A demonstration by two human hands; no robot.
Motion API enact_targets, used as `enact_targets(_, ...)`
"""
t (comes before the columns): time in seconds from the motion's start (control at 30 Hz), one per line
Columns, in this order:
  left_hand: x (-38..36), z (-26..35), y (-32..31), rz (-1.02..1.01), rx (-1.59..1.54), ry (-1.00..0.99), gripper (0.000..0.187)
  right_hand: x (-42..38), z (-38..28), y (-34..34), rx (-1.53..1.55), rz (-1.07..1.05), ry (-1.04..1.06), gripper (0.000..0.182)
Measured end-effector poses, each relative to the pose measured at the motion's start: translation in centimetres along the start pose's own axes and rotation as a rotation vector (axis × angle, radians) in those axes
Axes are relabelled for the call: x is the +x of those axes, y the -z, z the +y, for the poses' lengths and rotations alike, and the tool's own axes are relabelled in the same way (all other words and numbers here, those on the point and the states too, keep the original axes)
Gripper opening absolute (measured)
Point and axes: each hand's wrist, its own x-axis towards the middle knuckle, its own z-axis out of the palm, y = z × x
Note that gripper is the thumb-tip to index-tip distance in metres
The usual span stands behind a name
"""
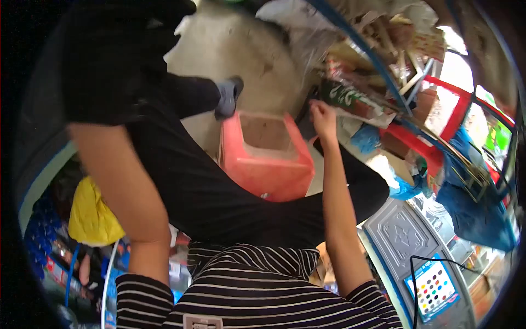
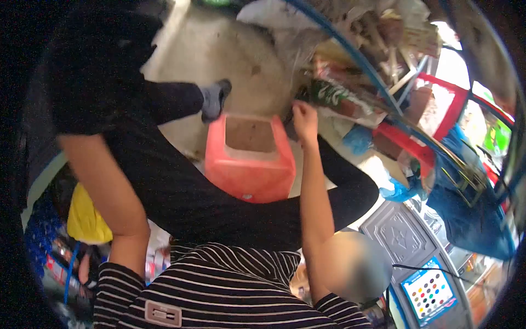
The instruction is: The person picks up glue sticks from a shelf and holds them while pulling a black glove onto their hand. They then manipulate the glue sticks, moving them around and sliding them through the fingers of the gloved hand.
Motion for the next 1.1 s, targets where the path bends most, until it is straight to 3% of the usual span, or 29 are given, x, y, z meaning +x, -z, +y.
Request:
enact_targets(0.17, -2.7, -2.7, 4.7, -0.003, 0.181, 0.224, 0.031, 8.6, 4.6, -3.0, -0.261, 0.024, 0.113, 0.031)
enact_targets(0.33, -3.2, -3.7, 7.4, 0.005, 0.300, 0.366, 0.030, 17.1, 3.7, -4.8, -0.534, 0.019, 0.198, 0.037)
enact_targets(0.43, -3.1, -3.8, 7.8, 0.009, 0.325, 0.416, 0.030, 21.2, 3.5, -5.4, -0.599, 0.119, 0.277, 0.049)
enact_targets(0.53, -3.7, -4.0, 7.2, 0.004, 0.321, 0.453, 0.030, 24.3, 2.5, -5.5, -0.636, -0.020, 0.103, 0.050)
enact_targets(0.67, -4.3, -4.1, 6.1, -0.005, 0.281, 0.482, 0.030, 27.1, 3.9, -5.5, -0.692, 0.046, 0.004, 0.044)
enact_targets(0.7, -4.4, -4.3, 5.7, -0.009, 0.266, 0.482, 0.030, 26.3, 2.6, -5.5, -0.659, 0.085, -0.033, 0.039)
enact_targets(0.8, -4.3, -4.9, 4.1, -0.027, 0.198, 0.457, 0.030, 22.2, -1.3, -4.4, -0.605, 0.124, 0.147, 0.033)
enact_targets(0.83, -4.0, -5.2, 3.3, -0.031, 0.164, 0.439, 0.030, 20.5, -1.5, -3.6, -0.639, 0.221, 0.459, 0.026)
enact_targets(0.97, -1.5, -4.9, 0.8, -0.062, 0.015, 0.315, 0.031, 8.9, -11.3, -2.3, -0.402, 0.329, 0.671, 0.018)
enact_targets(1.1, 1.3, -1.8, -2.4, -0.084, -0.241, 0.203, 0.031, -3.7, -20.0, 0.5, -0.148, 0.572, 0.776, 0.033)
